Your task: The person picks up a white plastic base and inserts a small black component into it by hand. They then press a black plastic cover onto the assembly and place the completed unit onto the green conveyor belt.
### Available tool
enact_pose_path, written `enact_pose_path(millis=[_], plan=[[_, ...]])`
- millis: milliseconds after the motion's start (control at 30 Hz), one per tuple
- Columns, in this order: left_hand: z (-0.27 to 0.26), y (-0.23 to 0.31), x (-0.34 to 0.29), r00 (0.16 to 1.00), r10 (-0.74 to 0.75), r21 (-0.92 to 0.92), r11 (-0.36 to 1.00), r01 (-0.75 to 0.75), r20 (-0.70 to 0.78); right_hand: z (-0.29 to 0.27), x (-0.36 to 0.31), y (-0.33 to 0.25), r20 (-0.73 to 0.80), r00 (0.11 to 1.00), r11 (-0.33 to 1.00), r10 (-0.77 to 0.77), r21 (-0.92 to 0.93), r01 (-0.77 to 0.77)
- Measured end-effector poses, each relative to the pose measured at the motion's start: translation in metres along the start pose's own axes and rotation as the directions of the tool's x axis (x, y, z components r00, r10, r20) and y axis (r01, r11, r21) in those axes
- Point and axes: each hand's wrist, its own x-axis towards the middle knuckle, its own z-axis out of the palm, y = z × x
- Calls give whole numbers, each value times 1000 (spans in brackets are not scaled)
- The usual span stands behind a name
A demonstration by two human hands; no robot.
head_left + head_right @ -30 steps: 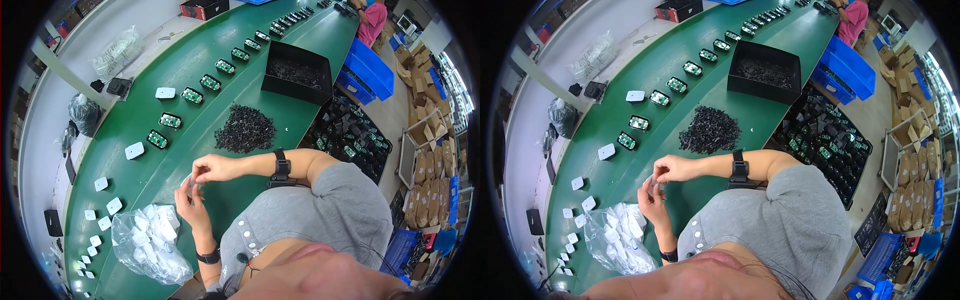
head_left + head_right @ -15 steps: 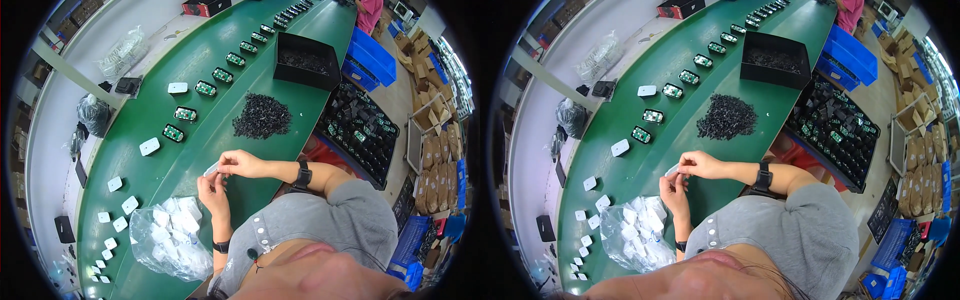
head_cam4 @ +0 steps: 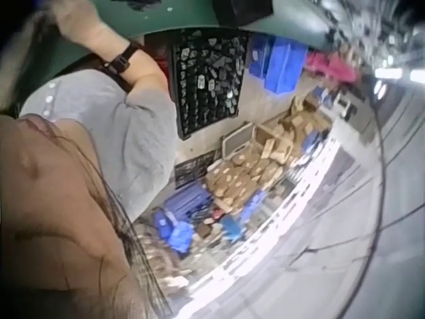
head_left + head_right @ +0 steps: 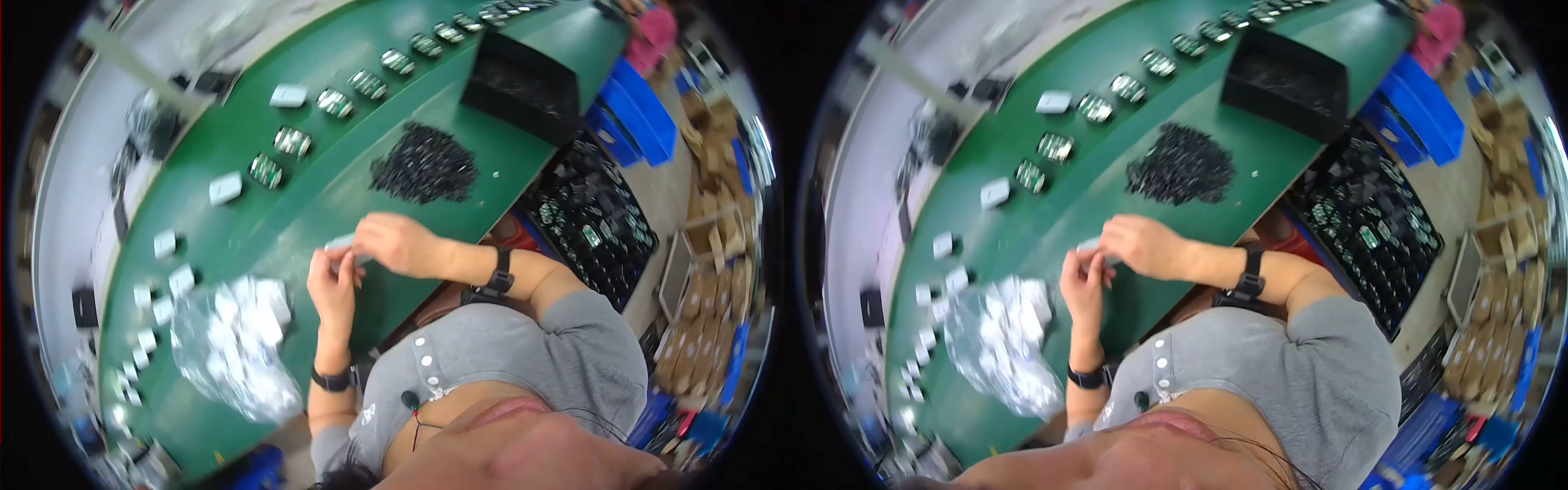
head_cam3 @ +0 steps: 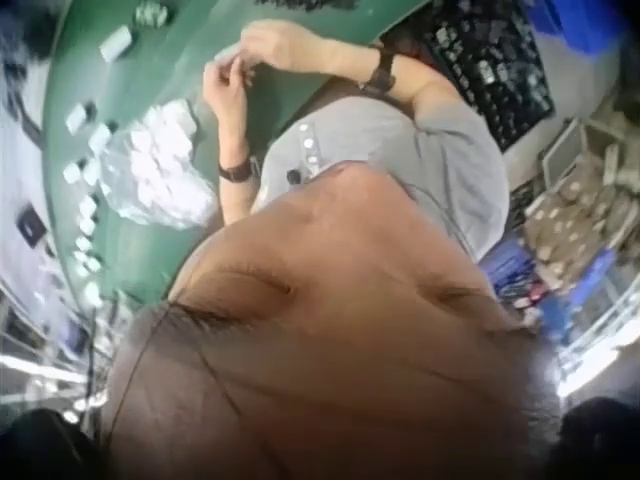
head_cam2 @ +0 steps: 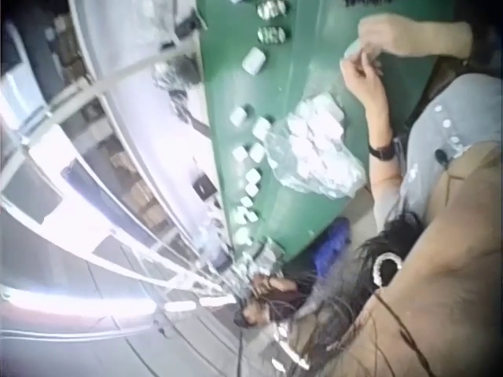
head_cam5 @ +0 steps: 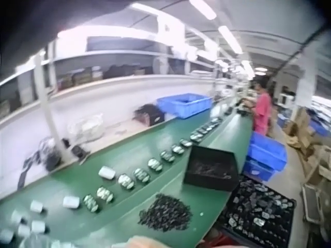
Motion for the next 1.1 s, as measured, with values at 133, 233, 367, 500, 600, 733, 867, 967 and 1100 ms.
enact_pose_path(millis=[133, 233, 367, 500, 600, 733, 867, 967, 1100], plan=[[1, 10, -5, 1000, -1, -62, 998, -1, -31, -2, 5, 8, -35, 999, 987, -28, 154, 33], [7, 16, -20, 999, 1, -241, 970, -12, -45, -7, 1, -1, -76, 994, 972, 75, 226, -56], [22, 27, -32, 985, 6, -455, 886, -85, -172, -9, -9, -14, -53, 961, 888, 273, 397, -230], [29, 22, -41, 970, 29, -434, 891, -135, -243, -6, -22, -20, -30, 939, 840, 344, 457, -293], [29, 15, -49, 990, -15, -407, 912, -45, -143, -6, -27, -23, -63, 934, 843, 352, 456, -287], [33, 13, -56, 993, -11, -444, 895, -45, -121, 0, -32, -29, -113, 941, 885, 318, 390, -252], [32, 15, -62, 974, 118, -371, 910, -185, -196, 0, -32, -36, -46, 941, 873, 336, 391, -292], [29, 18, -65, 937, 234, -236, 925, -296, -259, -1, -29, -39, 66, 909, 799, 411, 455, -394], [20, 14, -65, 914, 316, -55, 939, -339, -255, 6, -25, -43, 268, 801, 455, 535, 708, -541]])
